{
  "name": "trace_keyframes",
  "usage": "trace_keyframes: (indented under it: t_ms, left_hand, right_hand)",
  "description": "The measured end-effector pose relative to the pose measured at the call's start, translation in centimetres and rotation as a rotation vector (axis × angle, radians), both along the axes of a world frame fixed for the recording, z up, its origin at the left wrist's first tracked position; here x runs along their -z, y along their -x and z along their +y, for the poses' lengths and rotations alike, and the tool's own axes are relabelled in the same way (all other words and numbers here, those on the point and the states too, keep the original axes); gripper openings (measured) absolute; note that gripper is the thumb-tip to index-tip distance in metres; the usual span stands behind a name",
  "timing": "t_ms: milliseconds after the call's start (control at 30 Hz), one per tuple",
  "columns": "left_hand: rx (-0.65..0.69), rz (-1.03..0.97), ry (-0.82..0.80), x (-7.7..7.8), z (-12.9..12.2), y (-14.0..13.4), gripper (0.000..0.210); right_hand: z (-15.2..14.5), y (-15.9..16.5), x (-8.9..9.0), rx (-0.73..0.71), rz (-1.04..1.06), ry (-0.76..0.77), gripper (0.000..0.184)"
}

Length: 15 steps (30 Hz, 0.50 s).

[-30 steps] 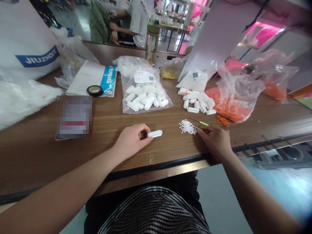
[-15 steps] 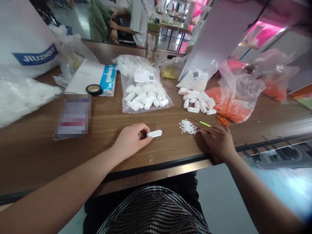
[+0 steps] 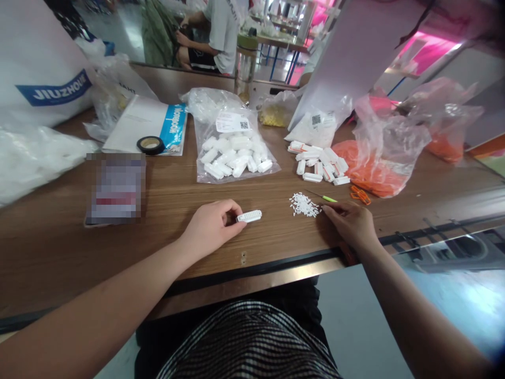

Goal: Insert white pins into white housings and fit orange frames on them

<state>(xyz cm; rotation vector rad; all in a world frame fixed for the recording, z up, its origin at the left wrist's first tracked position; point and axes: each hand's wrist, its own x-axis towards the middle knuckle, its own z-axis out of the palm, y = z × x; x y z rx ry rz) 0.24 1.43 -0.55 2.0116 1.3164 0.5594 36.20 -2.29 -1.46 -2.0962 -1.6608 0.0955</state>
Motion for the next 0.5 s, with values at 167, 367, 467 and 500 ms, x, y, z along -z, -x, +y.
trace_keyframes:
  t_ms: [167,367,467,500]
  left_hand:
    - [0.005,0.008,0.003,-0.2,0.0,0.0,0.014]
    - [0.008,0.03,-0.014,-0.1,0.2,0.0,0.014]
    - [0.009,0.035,-0.016,0.0,0.1,0.0,0.015]
    - [0.011,0.038,-0.017,0.0,0.1,0.0,0.015]
  right_hand:
    - [0.7,-0.8,-0.3,-0.182,-0.127,0.004,0.029]
    - [2.0,-0.8,-1.6,-0.012,-0.159,0.193,0.029]
    - [2.4,-1.0,-2.3,0.014,-0.092,0.258,0.03]
    - [2.4,-1.2,-2.4,0.008,-0.062,0.254,0.029]
